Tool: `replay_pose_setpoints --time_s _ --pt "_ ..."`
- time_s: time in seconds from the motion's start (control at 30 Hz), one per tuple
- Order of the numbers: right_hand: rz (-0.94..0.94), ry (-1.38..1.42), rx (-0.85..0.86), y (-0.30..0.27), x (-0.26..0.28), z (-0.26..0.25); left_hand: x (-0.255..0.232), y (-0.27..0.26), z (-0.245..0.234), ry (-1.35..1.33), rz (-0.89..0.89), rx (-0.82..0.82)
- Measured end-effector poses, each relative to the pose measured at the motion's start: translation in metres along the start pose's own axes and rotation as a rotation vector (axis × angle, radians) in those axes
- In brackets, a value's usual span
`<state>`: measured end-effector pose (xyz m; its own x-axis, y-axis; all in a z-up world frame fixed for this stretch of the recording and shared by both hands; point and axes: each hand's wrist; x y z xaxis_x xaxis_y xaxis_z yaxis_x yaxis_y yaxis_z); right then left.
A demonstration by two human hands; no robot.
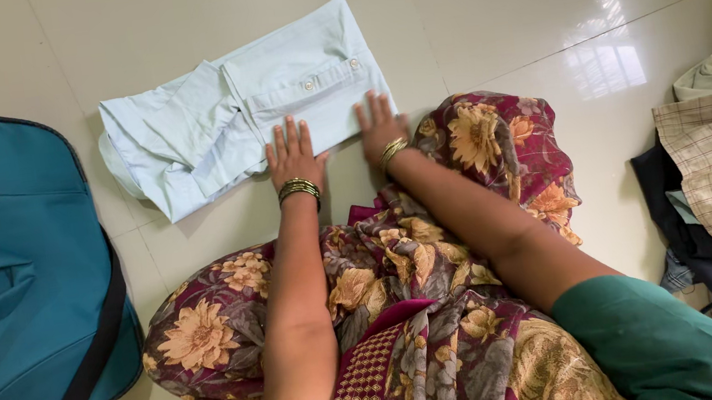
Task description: The person folds a light blue shirt by hand on the tiled floor, smoothing the fabric and bringing the sleeves inward before folding the body of the shirt into a square.
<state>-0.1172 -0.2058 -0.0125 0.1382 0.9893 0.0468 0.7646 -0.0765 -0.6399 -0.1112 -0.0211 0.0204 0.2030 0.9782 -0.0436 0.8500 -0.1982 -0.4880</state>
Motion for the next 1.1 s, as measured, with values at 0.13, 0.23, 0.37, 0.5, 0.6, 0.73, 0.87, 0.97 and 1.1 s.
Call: replay_pose_setpoints --time_s 0.13,0.23,0.37,0.5,0.6,0.73,0.87,0.97,1.1 --pt "0.134 0.224 -0.154 0.02 -0.062 -0.017 0.023 0.006 0.012 0.02 -0.021 -0.079" --pt "0.08 0.45 -0.273 0.02 -0.084 -0.021 0.035 0.01 0.025 -0.025 0.008 -0.187" --pt "-0.036 0.288 -0.425 -0.004 -0.058 -0.03 0.04 0.008 0.027 -0.113 0.0 -0.266" --pt "-0.241 0.083 -0.494 -0.034 -0.023 -0.046 0.038 0.003 0.02 -0.166 -0.057 -0.231" --pt "-0.295 0.043 -0.49 -0.038 -0.009 -0.047 0.036 0.002 0.02 -0.178 -0.085 -0.215" --pt "-0.222 -0.055 -0.498 -0.022 -0.012 -0.037 0.033 0.009 0.02 -0.217 -0.134 -0.184" --pt "-0.05 -0.076 -0.473 0.001 -0.03 -0.029 0.035 0.013 0.023 -0.272 -0.166 -0.157" --pt "0.088 0.091 -0.493 0.014 -0.041 -0.021 0.036 0.011 0.023 -0.275 -0.169 -0.141" --pt "0.208 0.3 -0.375 0.029 -0.054 -0.017 0.036 0.01 0.017 -0.263 -0.162 -0.1"
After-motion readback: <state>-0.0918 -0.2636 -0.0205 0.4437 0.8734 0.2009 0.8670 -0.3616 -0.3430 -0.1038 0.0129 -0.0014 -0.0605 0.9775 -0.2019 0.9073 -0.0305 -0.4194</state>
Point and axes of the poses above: each hand's wrist, its own y-axis towards the middle knuckle, its own z-axis out of the palm, x = y × z, and after that the axes turned 5 degrees about y, right-handed
